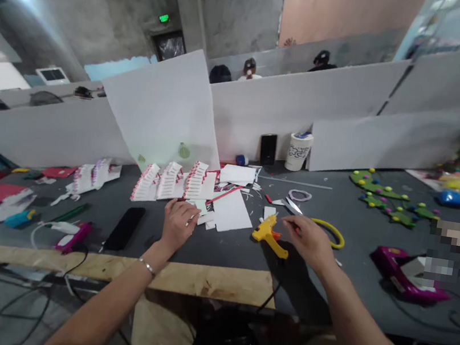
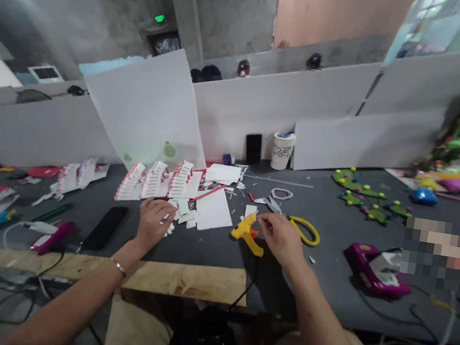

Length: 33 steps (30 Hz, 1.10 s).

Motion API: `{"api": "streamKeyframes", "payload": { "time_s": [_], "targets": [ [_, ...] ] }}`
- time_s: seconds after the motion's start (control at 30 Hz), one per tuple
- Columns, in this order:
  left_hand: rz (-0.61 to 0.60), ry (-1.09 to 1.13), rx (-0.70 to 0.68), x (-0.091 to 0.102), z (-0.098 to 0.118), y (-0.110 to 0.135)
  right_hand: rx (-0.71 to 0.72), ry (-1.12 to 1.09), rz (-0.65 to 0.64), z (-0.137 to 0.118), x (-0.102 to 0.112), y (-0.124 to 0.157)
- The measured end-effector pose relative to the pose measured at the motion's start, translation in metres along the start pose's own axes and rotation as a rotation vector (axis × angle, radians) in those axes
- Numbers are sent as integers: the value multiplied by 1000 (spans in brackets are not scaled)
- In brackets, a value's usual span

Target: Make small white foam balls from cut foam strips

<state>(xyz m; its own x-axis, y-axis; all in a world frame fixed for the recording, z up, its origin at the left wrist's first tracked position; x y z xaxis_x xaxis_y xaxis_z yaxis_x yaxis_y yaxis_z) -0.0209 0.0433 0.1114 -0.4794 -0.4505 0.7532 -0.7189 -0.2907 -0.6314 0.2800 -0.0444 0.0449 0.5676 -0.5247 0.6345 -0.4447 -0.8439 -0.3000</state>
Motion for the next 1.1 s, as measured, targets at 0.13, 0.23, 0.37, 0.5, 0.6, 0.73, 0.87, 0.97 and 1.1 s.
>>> {"api": "streamKeyframes", "payload": {
  "time_s": [0.13, 0.23, 0.37, 0.5, 0.6, 0.73, 0.87, 0.97, 1.1],
  "targets": [
    [-85, 72, -33, -36, 1, -49, -112, 28, 138, 18, 28, -6],
    [-310, 150, -20, -92, 3, -87, -155, 96, 147, 24, 29, -8],
    [-395, 139, -6, -150, -3, -134, -99, 187, 133, 24, 13, -4],
    [-460, 123, 58, -195, -26, -161, -89, 458, 114, 38, -12, 0],
    [-500, 153, 90, -215, -43, -169, -77, 462, 109, 50, -25, 0],
    [-518, 207, 136, -224, -62, -172, -61, 373, 145, 64, -32, -2],
    [-471, 272, 215, -220, -77, -168, -34, 275, 146, 76, -35, -1],
    [-342, 315, 323, -204, -90, -168, -11, 204, 171, 78, -28, -1],
    [-94, 366, 472, -163, -112, -173, 30, 107, 276, 70, -6, 1]
  ]
}}
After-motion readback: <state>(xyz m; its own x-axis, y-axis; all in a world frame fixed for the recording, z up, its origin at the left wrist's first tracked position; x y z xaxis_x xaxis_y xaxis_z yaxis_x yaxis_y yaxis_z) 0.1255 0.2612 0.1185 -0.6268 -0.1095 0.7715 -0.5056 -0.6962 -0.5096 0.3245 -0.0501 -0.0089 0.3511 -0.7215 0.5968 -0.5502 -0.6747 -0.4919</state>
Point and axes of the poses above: each hand's wrist, its own y-axis away from the middle knuckle, its own x-axis out of the back of the hand, z = x × y, the point moved 9 cm from there along -y, towards the middle knuckle, and after that the axes turned 15 degrees about -x, right-handed, at the moved point
